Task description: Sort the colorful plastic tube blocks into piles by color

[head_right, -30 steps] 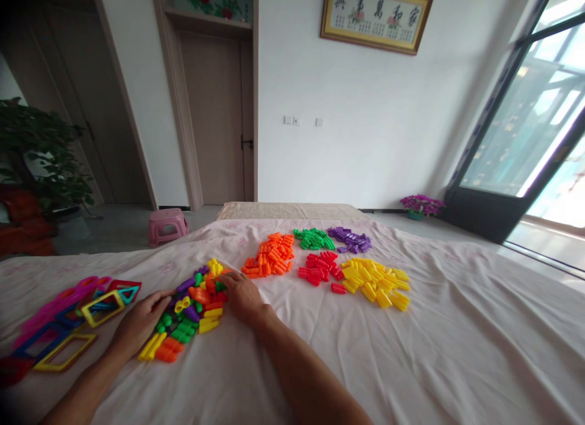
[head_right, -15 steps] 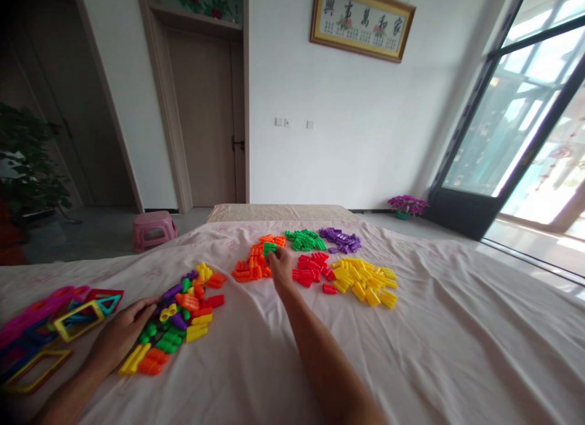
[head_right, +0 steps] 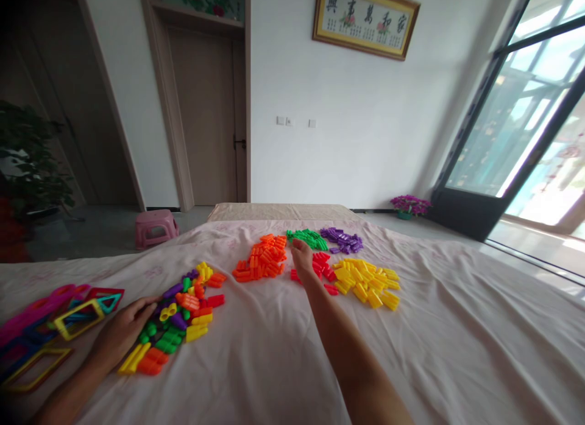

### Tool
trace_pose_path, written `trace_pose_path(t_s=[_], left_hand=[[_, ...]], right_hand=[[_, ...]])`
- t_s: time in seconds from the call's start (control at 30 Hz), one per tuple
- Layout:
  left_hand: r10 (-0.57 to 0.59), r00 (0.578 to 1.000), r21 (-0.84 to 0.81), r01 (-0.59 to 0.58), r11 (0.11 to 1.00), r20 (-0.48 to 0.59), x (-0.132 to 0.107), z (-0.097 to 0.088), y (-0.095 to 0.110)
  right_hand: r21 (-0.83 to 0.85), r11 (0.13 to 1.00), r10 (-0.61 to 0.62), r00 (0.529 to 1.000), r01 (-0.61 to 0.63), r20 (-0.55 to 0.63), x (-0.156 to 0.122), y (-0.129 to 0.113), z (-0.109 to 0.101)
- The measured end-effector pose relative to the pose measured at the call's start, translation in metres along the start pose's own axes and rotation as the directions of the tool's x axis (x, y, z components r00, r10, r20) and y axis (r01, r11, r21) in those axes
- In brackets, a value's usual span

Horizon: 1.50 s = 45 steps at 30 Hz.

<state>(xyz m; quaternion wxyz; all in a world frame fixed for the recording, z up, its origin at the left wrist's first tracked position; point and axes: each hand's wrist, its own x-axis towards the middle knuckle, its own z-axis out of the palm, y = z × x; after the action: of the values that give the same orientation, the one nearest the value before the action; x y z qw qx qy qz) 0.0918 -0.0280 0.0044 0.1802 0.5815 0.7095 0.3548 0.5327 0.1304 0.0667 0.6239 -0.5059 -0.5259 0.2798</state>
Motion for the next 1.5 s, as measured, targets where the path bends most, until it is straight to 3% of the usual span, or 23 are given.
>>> trace_pose_path(t_s=[0.17,0.23,0.3,0.37,0.43,0.53,0.63,0.7,0.83,0.93,1.07,1.23,1.37,1.5], left_hand=[[0.010,1.000,-0.007,-0.010,1.000,-0.013,-0.003,0.000,0.003],[0.016,1.000,-0.013,-0.016,1.000,-0.010,-0.003,0.000,0.005],[0.024,1.000,-0.018,-0.024,1.000,-0.011,-0.004,0.000,0.006],[0.029,0.999,-0.017,-0.029,0.999,-0.014,-0.004,0.000,0.006],[0.033,0.999,-0.014,-0.034,0.999,-0.016,-0.003,0.000,0.006],[0.038,0.999,-0.013,-0.038,0.999,-0.019,-0.003,0.001,0.004],[0.037,0.999,-0.013,-0.037,0.999,-0.010,-0.002,0.001,0.003],[0.033,0.999,-0.011,-0.033,0.999,-0.004,-0.002,0.001,0.003],[0.023,1.000,-0.014,-0.023,1.000,0.006,-0.003,0.001,0.003],[0.029,1.000,-0.010,-0.029,1.000,-0.007,-0.003,0.001,0.002],[0.028,1.000,-0.005,-0.028,1.000,0.003,-0.003,0.000,0.002],[0.007,1.000,0.005,-0.007,1.000,0.011,-0.005,-0.001,0.006],[0.018,1.000,-0.004,-0.018,1.000,0.006,-0.004,-0.001,0.004],[0.017,1.000,-0.006,-0.017,1.000,-0.003,-0.003,-0.001,0.005]], right_hand=[[-0.045,0.995,-0.070,0.965,0.085,0.253,-0.053,-0.008,0.046],[-0.076,0.980,-0.135,0.894,0.184,0.427,-0.080,-0.023,0.063],[-0.089,0.951,-0.187,0.782,0.295,0.594,-0.109,-0.039,0.075],[-0.081,0.914,-0.231,0.674,0.398,0.702,-0.133,-0.049,0.085],[-0.083,0.860,-0.278,0.597,0.504,0.753,-0.149,-0.052,0.091],[-0.114,0.772,-0.315,0.533,0.625,0.786,-0.157,-0.046,0.097],[-0.161,0.709,-0.297,0.498,0.686,0.814,-0.157,-0.039,0.098],[-0.216,0.666,-0.276,0.505,0.714,0.818,-0.157,-0.038,0.097],[-0.327,0.620,-0.233,0.565,0.713,0.791,-0.162,-0.040,0.090],[-0.381,0.643,-0.251,0.652,0.665,0.715,-0.158,-0.041,0.081],[-0.469,0.674,-0.305,0.793,0.571,0.528,-0.133,-0.040,0.060],[-0.690,0.615,-0.272,0.924,0.382,0.269,-0.093,-0.029,0.019],[-0.814,0.541,-0.233,0.968,0.209,0.093,-0.072,-0.016,-0.014],[-0.837,0.537,-0.241,0.970,0.103,-0.036,-0.065,-0.008,-0.032]])
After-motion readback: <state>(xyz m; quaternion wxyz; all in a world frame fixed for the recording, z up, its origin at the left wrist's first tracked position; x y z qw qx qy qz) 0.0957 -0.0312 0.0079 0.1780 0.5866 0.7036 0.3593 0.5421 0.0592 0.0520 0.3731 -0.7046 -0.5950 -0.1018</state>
